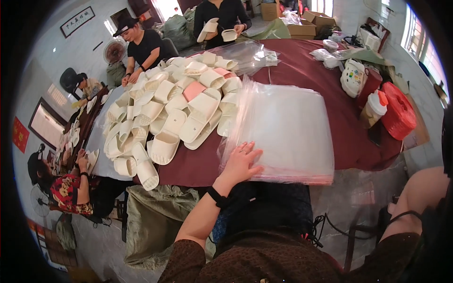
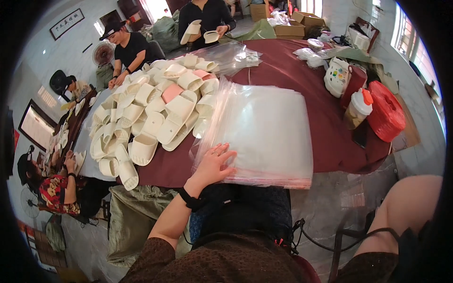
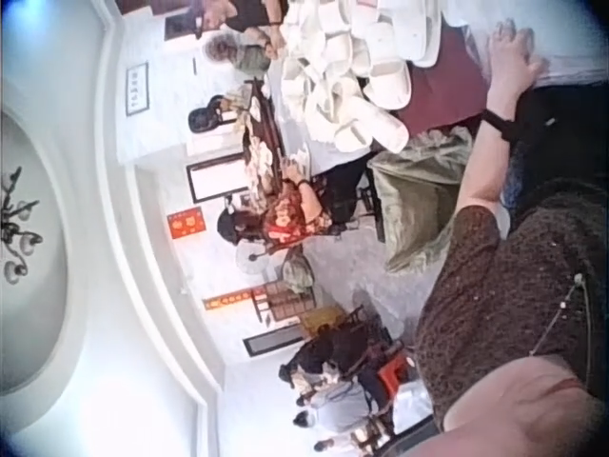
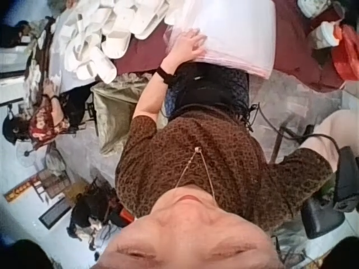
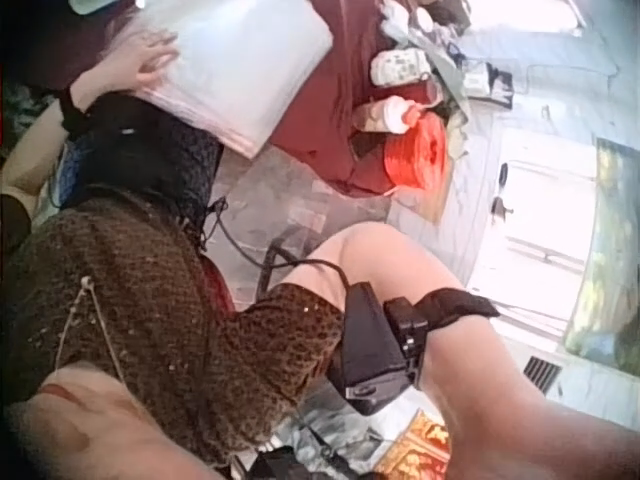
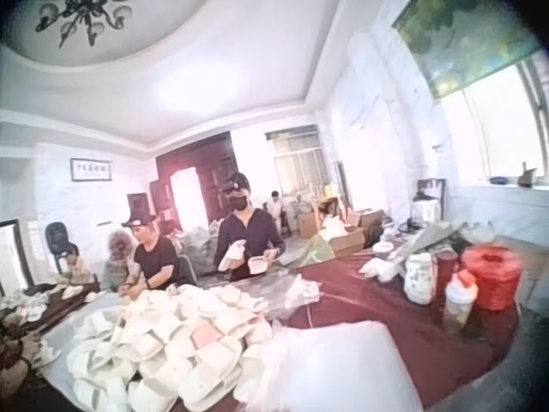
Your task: Packing pairs of slippers into plastic bags at a communal work table.
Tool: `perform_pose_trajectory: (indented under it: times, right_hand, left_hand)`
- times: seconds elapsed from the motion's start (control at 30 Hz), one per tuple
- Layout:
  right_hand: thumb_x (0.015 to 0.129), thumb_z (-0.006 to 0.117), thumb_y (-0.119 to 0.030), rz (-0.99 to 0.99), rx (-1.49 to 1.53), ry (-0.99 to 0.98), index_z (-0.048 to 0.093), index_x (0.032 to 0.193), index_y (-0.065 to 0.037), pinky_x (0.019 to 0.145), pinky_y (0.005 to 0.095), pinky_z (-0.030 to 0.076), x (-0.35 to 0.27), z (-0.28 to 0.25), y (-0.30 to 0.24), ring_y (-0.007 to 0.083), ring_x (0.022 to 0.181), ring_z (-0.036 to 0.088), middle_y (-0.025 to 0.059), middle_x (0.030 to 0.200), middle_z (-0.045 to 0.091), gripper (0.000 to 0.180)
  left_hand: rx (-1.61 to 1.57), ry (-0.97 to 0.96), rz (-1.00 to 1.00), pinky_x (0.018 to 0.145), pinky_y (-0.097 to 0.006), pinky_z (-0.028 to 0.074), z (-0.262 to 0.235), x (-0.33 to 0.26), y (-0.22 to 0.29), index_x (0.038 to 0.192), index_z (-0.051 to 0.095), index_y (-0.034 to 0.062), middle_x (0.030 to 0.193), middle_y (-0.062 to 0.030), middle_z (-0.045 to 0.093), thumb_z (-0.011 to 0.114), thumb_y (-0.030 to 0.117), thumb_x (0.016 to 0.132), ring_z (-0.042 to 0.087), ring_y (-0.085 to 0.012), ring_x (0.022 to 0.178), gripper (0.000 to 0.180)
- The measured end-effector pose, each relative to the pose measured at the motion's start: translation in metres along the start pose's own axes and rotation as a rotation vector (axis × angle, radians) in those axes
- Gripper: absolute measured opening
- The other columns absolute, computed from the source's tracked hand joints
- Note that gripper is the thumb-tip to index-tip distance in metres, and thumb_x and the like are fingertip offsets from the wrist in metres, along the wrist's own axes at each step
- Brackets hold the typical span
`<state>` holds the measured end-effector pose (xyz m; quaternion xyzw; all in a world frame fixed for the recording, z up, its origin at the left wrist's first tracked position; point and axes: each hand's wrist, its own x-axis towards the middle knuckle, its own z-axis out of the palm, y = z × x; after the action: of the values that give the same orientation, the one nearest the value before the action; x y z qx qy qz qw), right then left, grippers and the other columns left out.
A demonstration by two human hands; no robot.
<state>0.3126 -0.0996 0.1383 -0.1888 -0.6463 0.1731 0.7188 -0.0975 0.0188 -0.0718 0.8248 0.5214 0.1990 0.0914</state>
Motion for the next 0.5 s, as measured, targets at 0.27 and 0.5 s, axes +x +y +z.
perform_pose_trajectory:
  times: [0.27, 0.5]
  right_hand:
    - [0.098, 0.048, -0.022, -0.079, -0.145, -0.085, 0.051, 0.130, 0.002, 0.089, 0.0332, 0.044, 0.033, -0.110, -0.017, 0.0201, 0.105, 0.057, 0.0104, 0.133, 0.057, 0.041]
    - [0.099, 0.046, -0.021, -0.133, -0.099, -0.126, 0.054, 0.125, 0.000, 0.081, 0.0297, 0.046, 0.057, -0.070, 0.021, 0.0172, 0.097, 0.058, 0.0089, 0.129, 0.059, 0.034]
  left_hand:
    - [-0.099, 0.024, 0.045, 0.113, -0.051, 0.031, 0.010, 0.007, 0.004, 0.129, 0.061, 0.0159, 0.146, -0.0216, 0.047, 0.070, 0.046, 0.083, 0.041, -0.0403, 0.137, 0.056]
    - [-0.020, 0.004, 0.007, 0.114, -0.051, 0.030, 0.007, -0.004, -0.001, 0.130, 0.060, 0.0148, 0.146, -0.0215, 0.047, 0.070, 0.046, 0.082, 0.040, -0.0406, 0.137, 0.058]
